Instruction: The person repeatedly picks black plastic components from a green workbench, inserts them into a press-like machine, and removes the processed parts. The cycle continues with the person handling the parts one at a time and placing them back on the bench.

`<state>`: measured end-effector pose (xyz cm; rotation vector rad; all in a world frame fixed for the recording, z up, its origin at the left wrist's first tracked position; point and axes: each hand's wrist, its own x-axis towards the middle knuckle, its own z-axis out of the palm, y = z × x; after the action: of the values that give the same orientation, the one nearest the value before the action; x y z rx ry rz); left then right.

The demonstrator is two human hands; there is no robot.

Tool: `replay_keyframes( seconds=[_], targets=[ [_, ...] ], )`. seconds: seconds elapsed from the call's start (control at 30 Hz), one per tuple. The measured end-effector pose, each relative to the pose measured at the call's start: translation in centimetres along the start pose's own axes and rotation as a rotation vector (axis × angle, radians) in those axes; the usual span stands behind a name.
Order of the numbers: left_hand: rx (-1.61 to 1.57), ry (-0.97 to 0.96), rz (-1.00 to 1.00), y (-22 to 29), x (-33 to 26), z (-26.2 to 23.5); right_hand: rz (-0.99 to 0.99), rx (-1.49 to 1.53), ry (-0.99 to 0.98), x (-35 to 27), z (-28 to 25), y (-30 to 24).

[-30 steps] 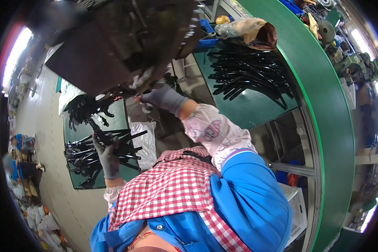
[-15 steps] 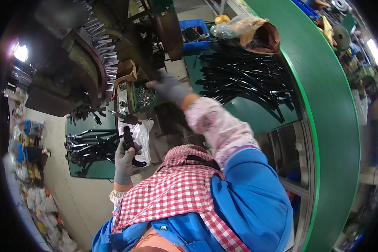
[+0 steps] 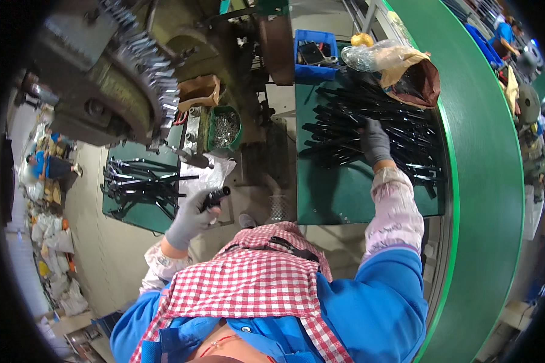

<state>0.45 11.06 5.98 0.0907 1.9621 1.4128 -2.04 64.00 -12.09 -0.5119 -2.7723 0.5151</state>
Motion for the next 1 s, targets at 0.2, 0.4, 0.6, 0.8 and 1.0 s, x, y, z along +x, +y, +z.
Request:
replay_keyframes(
  seconds=[0.2, 0.4, 0.6, 0.8, 1.0],
  targets=[
    [0.521, 0.153, 0.638, 0.6, 0.7, -5.1, -0.683, 0.365, -0.216, -5.9, -10.6, -23.9],
    [0.619, 0.168, 0.653, 0.7, -0.3, -11.0, -0.767, 0.349, -0.319, -8.3, -12.5, -32.6],
    [0.725, 0.136, 0.755, -0.3, -0.9, -16.4, -0.810, 0.078, -0.358, -9.2, -10.7, -39.1],
    [1.066, 0.179, 0.748, -0.6, 1.2, -19.2, -0.760, -0.321, -0.397, -9.5, -8.5, -44.7],
    [1.266, 0.242, 0.945, 0.6, 3.7, -20.9, -0.674, -0.169, -0.309, -8.5, -5.2, -44.5]
  ],
)
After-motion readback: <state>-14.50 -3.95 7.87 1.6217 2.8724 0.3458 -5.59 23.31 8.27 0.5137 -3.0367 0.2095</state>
